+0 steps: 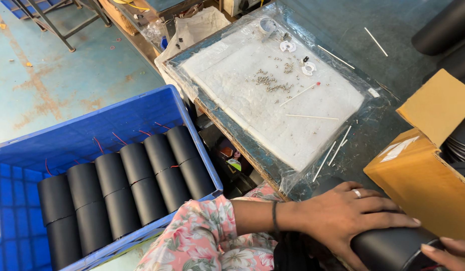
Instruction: The person assembles cylindrical electronic components by inserting red and black wires into a black cylinder, securing a circular cap, and using a clear plastic tool to press the cap into place. Completed units are placed into a blue bin. The process is repeated for multiple units.
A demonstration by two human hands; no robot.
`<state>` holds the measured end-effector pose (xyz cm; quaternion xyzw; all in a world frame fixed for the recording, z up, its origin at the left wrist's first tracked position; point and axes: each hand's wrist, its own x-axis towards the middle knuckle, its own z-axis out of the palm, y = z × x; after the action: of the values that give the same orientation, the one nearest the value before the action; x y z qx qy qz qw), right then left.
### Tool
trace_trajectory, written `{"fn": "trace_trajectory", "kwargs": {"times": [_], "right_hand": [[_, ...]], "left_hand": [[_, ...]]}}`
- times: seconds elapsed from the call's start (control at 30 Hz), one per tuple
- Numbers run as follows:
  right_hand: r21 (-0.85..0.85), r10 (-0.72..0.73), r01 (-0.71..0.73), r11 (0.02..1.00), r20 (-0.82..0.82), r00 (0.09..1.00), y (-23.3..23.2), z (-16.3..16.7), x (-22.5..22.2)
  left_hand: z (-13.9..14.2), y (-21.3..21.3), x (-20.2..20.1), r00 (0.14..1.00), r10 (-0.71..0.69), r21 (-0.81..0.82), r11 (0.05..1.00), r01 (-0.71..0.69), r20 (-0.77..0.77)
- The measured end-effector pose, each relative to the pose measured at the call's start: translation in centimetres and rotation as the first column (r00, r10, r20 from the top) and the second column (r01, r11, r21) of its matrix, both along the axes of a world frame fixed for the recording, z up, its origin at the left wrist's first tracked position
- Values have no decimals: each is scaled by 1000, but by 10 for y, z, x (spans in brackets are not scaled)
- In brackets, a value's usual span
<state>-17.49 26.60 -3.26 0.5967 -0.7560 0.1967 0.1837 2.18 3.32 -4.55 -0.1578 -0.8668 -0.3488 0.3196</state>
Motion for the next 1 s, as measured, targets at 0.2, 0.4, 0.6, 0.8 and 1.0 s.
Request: {"fn": "trace_trajectory", "kwargs": {"times": [0.2, 0.4, 0.6, 0.8, 1.0], "right_hand": [[-14, 46, -45, 999, 139, 989, -7, 25, 33], [238, 27, -47, 970, 87, 996, -1, 92, 97], [194, 21, -69, 979, 242, 970, -19, 123, 128], [190, 5, -63, 980, 296, 955, -28, 131, 132], [183, 29, -91, 979, 317, 948, -28, 130, 136]], "left_hand": [[9, 2, 14, 997, 80, -50, 996, -80, 5], [28, -22, 15, 994, -76, -58, 995, 80, 81], [40, -33, 22, 986, -151, -35, 987, 154, 74], [48, -34, 24, 986, -158, -21, 987, 159, 52], [46, -33, 24, 988, -147, -20, 989, 148, 53]]}}
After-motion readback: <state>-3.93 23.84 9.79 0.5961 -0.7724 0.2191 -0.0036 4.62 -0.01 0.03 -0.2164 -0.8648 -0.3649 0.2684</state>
